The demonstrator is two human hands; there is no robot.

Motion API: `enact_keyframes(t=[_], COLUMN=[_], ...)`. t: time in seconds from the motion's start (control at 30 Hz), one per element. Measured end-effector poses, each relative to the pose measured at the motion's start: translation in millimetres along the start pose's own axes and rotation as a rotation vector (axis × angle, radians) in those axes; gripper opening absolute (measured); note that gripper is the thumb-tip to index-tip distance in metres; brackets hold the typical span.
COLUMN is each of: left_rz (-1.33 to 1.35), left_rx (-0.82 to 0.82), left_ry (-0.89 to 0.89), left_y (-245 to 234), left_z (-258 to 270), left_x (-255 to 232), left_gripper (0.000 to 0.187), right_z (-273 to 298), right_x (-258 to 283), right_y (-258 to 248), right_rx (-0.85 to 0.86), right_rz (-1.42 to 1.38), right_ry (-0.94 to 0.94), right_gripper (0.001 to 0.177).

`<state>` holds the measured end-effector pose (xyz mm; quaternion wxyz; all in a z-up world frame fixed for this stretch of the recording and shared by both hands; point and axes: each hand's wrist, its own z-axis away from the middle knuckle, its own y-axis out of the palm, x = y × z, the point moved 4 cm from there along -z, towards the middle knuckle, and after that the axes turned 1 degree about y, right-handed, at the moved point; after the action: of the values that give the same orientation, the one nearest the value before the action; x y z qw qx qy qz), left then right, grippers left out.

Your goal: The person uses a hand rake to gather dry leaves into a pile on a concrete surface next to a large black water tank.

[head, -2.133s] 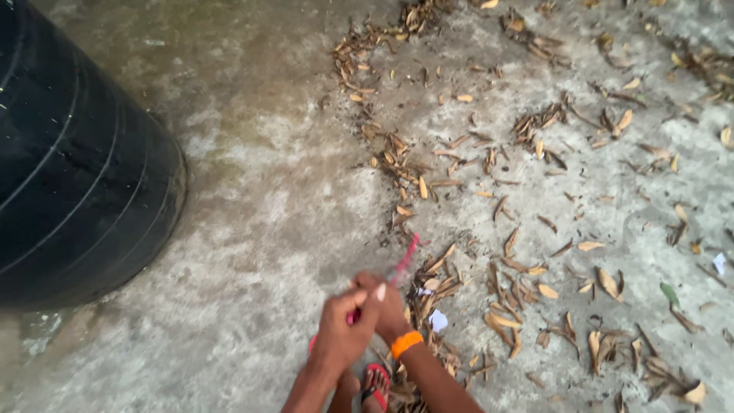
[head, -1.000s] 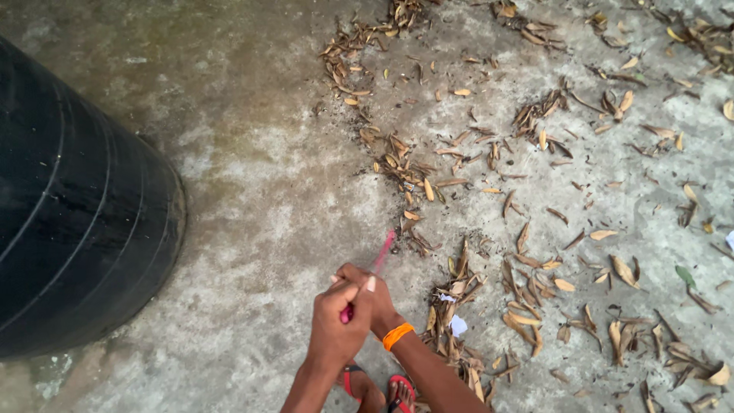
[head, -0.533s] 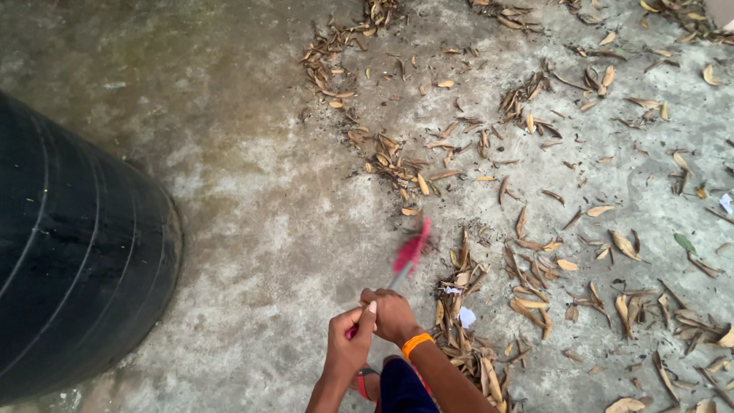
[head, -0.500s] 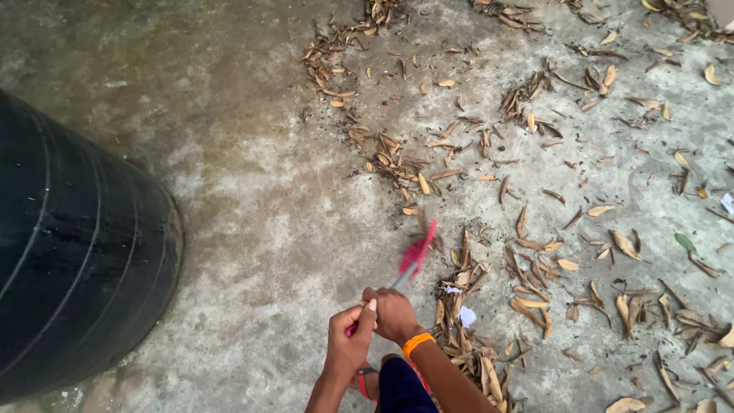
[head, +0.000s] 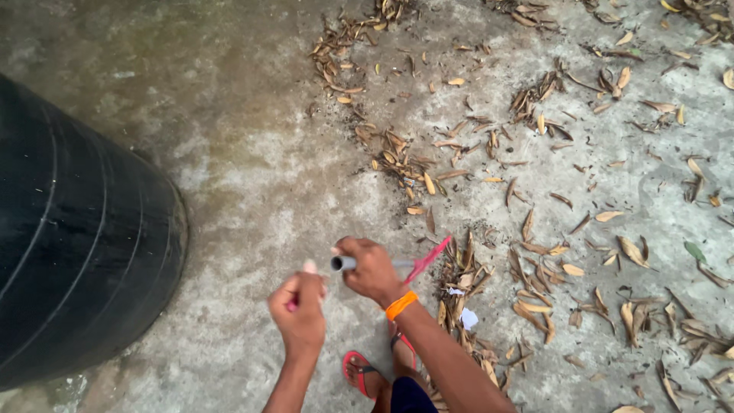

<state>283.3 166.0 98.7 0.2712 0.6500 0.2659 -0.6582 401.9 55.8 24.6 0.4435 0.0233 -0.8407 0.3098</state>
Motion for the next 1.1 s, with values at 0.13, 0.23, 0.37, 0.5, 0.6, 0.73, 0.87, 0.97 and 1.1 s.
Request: enact_keyframes(t=[0.13,0.23,0.37,0.5,0.6,0.73,0.87,0.97,1.1], left_rz=[0.252,0.183,0.233,0.162,0.03,0.149,0.218,0.178,0.104], left_rx=[-0.099,-0.099,0.011,-0.016,-0.008,0.058,0.157,0.263,0.334], left_ry=[0.126,-0.006,0.054,0.008,-0.019,0.239,0.235,0.224,0.252], left_y=[5.9,17.2,44.0,59.4,63.7,71.0,78.4,81.2,87.5], left_z=[-19.1,-19.9,-22.6,-17.8,-24.5,-29.7,-33.4,-37.6,-35.8], left_x=[-24.8,-21.2,-10.0,-5.5,-9.3,-21.4,-15.3,-14.7,-23.6], left_gripper=[0.041,0.035,0.044,0.046,0.044,0.048,0.05,0.05,0.047], right_z=[-6.3,-3.0,-8.8,-14.6,-18.1,-24.4,-24.1,-26.4,-25.7], right_x=[10.6,8.6,-1.0,-6.2,-6.6,-12.7,-22.9,-31.0,-33.2], right_y=[5.9,1.8,-5.7,-8.4,-9.1,-8.4,-7.5,-4.1,1.4], right_rx=[0.163,0.25,0.247,0.271,0.267,0.287,0.332,0.364,0.442], right_rz=[0.032,0.025,0.036,0.016,0.02,0.037,-0.007,-0.041,0.01], right_ry=[0.02,0.009,0.011,0.023,0.01,0.052,0.028,-0.013,-0.058], right_gripper=[0.035,0.036,0.035,0.026,0.025,0.022,0.025,0.022,0.02])
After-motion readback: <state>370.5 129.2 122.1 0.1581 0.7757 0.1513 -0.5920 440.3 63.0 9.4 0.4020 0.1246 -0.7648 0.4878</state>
